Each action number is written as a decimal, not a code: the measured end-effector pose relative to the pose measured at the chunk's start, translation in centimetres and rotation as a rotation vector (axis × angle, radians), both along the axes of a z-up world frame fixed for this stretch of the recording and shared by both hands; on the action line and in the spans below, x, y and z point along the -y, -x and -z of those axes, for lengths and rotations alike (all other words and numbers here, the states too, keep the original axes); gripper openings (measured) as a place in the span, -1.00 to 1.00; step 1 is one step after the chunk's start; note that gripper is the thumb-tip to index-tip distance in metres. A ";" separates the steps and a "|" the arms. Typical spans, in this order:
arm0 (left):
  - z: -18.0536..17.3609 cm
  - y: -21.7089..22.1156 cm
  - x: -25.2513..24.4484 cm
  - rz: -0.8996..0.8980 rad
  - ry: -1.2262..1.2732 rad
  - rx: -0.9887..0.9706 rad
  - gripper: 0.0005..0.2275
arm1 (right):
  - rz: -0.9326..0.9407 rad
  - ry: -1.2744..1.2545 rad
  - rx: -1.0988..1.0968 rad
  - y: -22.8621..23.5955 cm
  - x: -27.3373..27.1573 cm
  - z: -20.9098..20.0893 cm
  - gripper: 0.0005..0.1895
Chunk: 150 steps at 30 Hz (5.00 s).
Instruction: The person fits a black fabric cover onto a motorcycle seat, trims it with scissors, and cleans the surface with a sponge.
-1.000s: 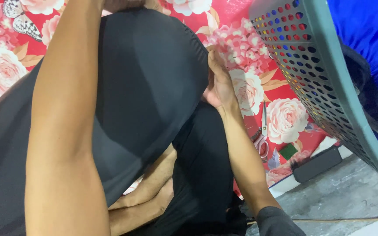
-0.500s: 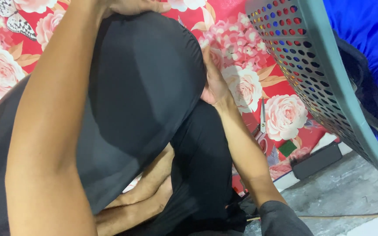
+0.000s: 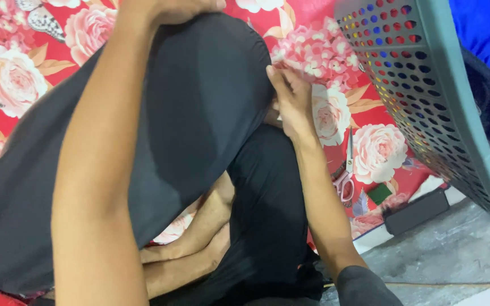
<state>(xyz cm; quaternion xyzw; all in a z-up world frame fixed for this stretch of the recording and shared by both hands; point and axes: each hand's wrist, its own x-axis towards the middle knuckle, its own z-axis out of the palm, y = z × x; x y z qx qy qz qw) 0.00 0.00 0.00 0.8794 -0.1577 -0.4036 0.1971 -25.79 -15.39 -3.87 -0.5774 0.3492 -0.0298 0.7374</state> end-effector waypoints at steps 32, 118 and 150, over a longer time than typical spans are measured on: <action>-6.5 47.5 -34.2 -1.203 0.170 0.416 -0.88 | -0.122 -0.001 -0.052 3.7 4.1 6.7 -0.78; 2.6 47.4 -25.8 -1.568 0.833 0.404 -0.81 | 0.271 -0.057 0.437 16.0 -0.6 -5.7 -0.81; 0.6 46.5 -25.8 -1.472 0.757 0.427 -0.84 | -0.291 1.419 0.188 -1.4 -1.8 -2.7 -0.90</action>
